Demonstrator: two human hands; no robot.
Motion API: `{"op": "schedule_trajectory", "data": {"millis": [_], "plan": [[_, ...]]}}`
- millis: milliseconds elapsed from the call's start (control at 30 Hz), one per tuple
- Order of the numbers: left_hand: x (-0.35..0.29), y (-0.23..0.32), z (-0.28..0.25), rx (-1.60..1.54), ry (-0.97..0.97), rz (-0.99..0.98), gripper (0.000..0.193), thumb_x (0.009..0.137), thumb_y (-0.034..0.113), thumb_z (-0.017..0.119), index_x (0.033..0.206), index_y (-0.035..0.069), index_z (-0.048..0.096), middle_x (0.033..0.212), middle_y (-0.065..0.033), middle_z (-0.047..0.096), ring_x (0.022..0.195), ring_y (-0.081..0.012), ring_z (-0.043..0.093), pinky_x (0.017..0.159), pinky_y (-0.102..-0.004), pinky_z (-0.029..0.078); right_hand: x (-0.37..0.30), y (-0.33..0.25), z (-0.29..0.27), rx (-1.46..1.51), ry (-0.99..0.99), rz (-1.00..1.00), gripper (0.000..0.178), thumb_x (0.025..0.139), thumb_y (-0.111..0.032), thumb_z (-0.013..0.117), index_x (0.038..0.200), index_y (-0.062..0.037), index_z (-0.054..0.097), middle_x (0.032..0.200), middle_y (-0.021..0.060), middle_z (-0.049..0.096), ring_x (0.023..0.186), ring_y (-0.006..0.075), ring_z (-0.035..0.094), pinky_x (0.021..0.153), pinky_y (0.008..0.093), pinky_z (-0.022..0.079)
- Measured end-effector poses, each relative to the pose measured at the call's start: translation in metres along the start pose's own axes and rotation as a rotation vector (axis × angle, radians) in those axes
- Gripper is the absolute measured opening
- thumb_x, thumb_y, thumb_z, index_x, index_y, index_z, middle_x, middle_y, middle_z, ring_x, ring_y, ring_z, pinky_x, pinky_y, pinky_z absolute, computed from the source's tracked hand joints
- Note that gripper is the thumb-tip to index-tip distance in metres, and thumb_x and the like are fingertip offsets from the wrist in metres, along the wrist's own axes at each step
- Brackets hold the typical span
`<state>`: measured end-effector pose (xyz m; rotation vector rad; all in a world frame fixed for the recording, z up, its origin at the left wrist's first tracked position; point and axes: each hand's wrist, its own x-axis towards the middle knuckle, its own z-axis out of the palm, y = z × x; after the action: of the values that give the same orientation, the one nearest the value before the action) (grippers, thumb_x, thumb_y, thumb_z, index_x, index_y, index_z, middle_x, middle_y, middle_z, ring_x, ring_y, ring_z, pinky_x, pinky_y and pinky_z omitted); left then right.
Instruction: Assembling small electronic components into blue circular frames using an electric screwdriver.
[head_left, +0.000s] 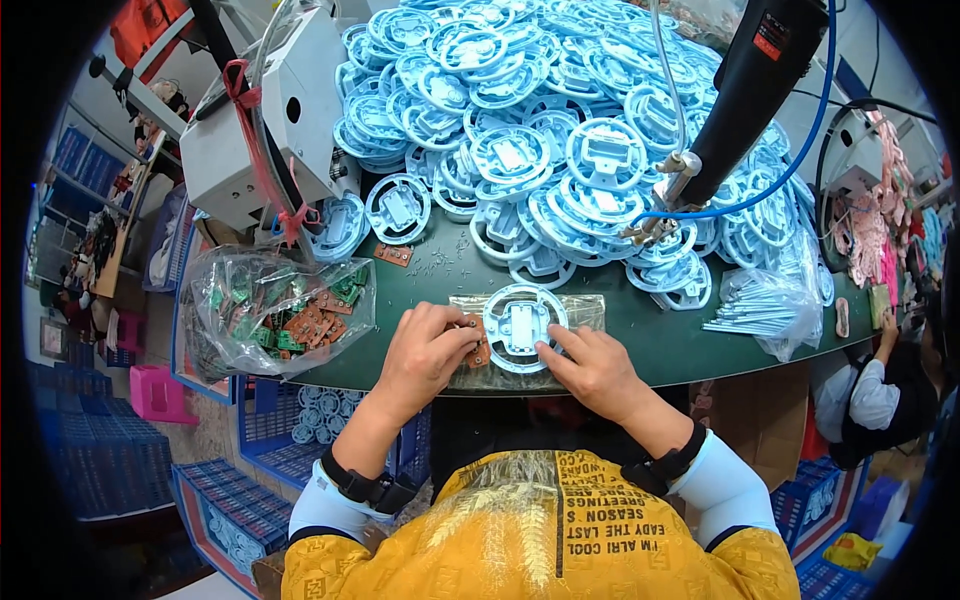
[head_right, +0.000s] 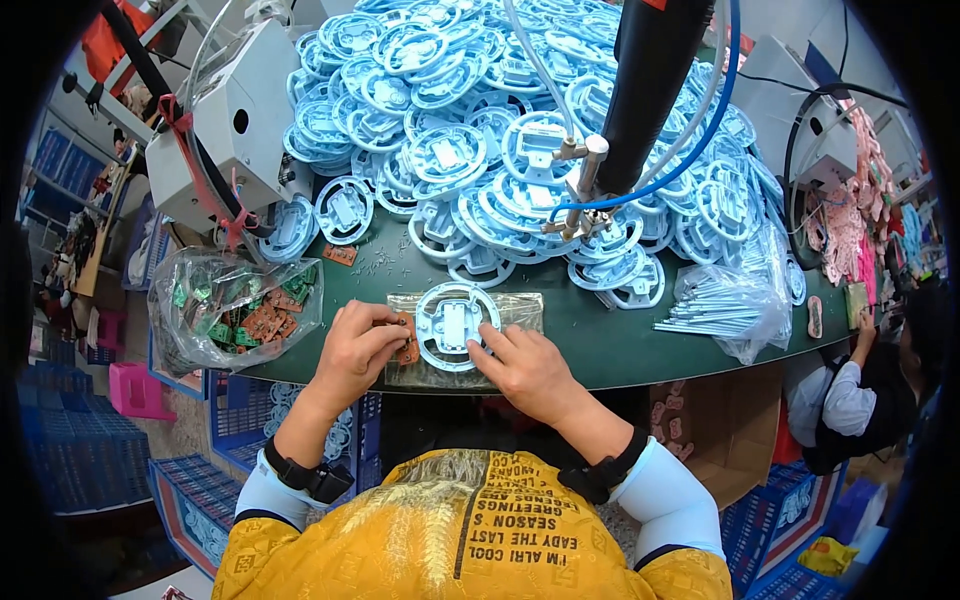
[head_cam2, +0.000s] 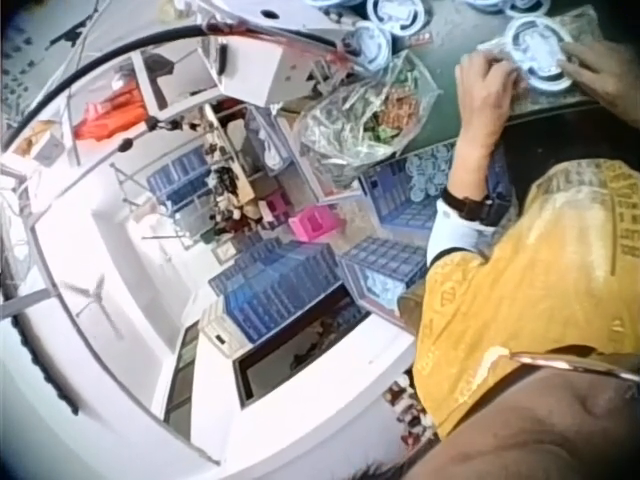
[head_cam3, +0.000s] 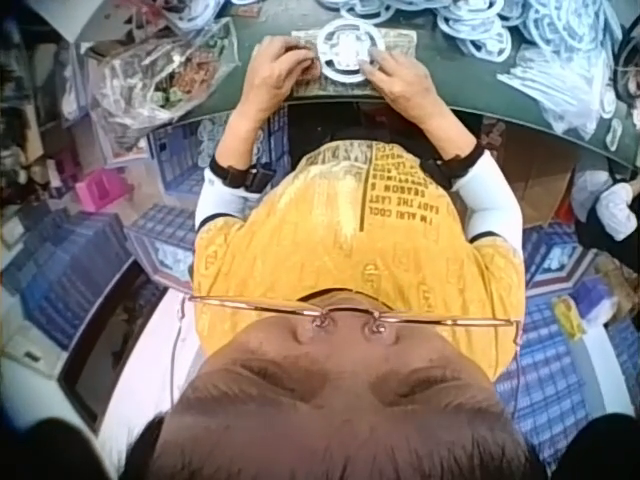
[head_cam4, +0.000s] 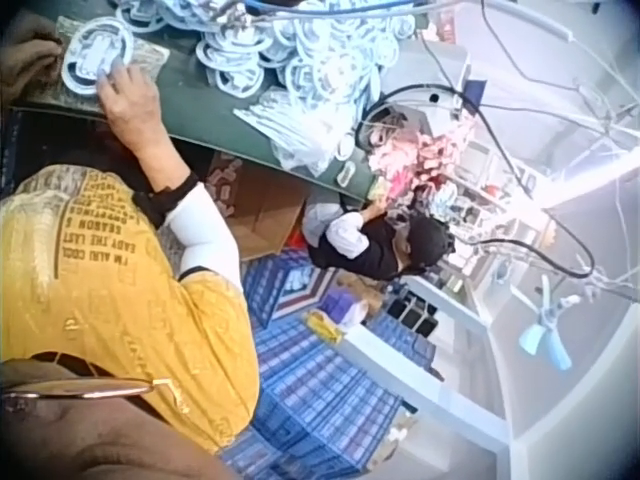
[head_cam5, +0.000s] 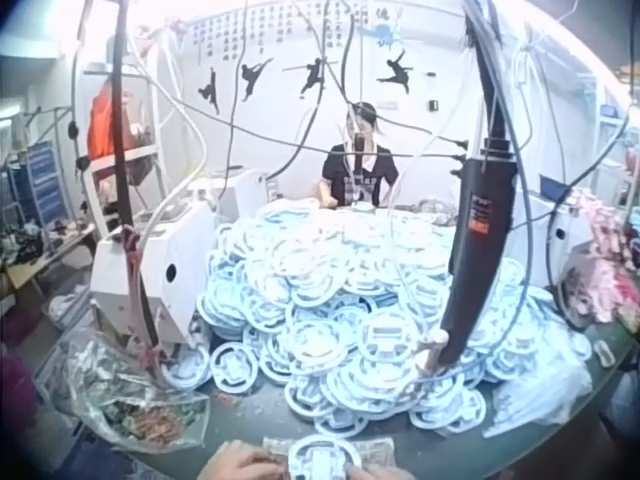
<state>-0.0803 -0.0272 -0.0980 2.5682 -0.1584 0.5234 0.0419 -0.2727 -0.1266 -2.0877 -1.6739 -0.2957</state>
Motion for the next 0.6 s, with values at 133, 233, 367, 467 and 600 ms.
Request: {"op": "schedule_trajectory", "data": {"millis": [133, 233, 367, 467, 600], "plan": [[0.024, 0.012, 0.007, -0.006, -0.012, 0.089, 0.025, 0.072, 0.002, 0.075, 0.094, 0.011, 0.07, 0.1, -0.0034, 0.063, 0.088, -0.0247, 0.059, 0.076, -0.0368, 0.043, 0.0, -0.001, 0.004, 0.003, 0.016, -0.021, 0.033, 0.079, -0.012, 0.062, 0.111, -0.0064, 0.066, 0.111, 0.0091, 0.063, 0.083, 0.0207, 0.059, 0.068, 0.0328, 0.048], [0.032, 0.013, 0.018, -0.003, -0.051, 0.131, 0.024, 0.072, 0.003, 0.074, 0.094, 0.011, 0.07, 0.1, -0.0031, 0.063, 0.088, -0.0237, 0.059, 0.075, -0.0363, 0.042, 0.0, -0.002, 0.005, 0.005, 0.032, -0.032, 0.032, 0.079, -0.012, 0.061, 0.11, -0.0052, 0.066, 0.111, 0.0091, 0.063, 0.084, 0.0208, 0.059, 0.07, 0.033, 0.047], [0.037, 0.009, 0.029, 0.012, -0.115, 0.168, 0.02, 0.075, 0.008, 0.072, 0.095, 0.012, 0.07, 0.099, -0.0028, 0.062, 0.089, -0.0227, 0.059, 0.076, -0.0355, 0.041, -0.004, 0.0, 0.009, 0.0, 0.053, -0.046, 0.031, 0.079, -0.012, 0.061, 0.109, -0.0038, 0.065, 0.111, 0.0086, 0.063, 0.085, 0.0204, 0.059, 0.071, 0.0328, 0.047], [0.039, 0.008, 0.031, 0.004, -0.146, 0.162, 0.019, 0.076, 0.009, 0.071, 0.095, 0.012, 0.071, 0.098, -0.0028, 0.062, 0.09, -0.0223, 0.059, 0.077, -0.0349, 0.041, -0.005, 0.0, 0.007, 0.003, 0.056, -0.051, 0.031, 0.079, -0.012, 0.061, 0.109, -0.0039, 0.065, 0.11, 0.0083, 0.062, 0.085, 0.0202, 0.059, 0.071, 0.0326, 0.047], [0.038, 0.009, 0.033, -0.024, -0.164, 0.117, 0.018, 0.077, 0.008, 0.07, 0.095, 0.011, 0.071, 0.098, -0.0029, 0.062, 0.092, -0.0228, 0.059, 0.078, -0.0353, 0.041, -0.004, 0.0, 0.007, -0.008, 0.045, -0.053, 0.03, 0.079, -0.012, 0.061, 0.108, -0.004, 0.065, 0.109, 0.0077, 0.062, 0.086, 0.02, 0.059, 0.071, 0.0327, 0.047]]}}
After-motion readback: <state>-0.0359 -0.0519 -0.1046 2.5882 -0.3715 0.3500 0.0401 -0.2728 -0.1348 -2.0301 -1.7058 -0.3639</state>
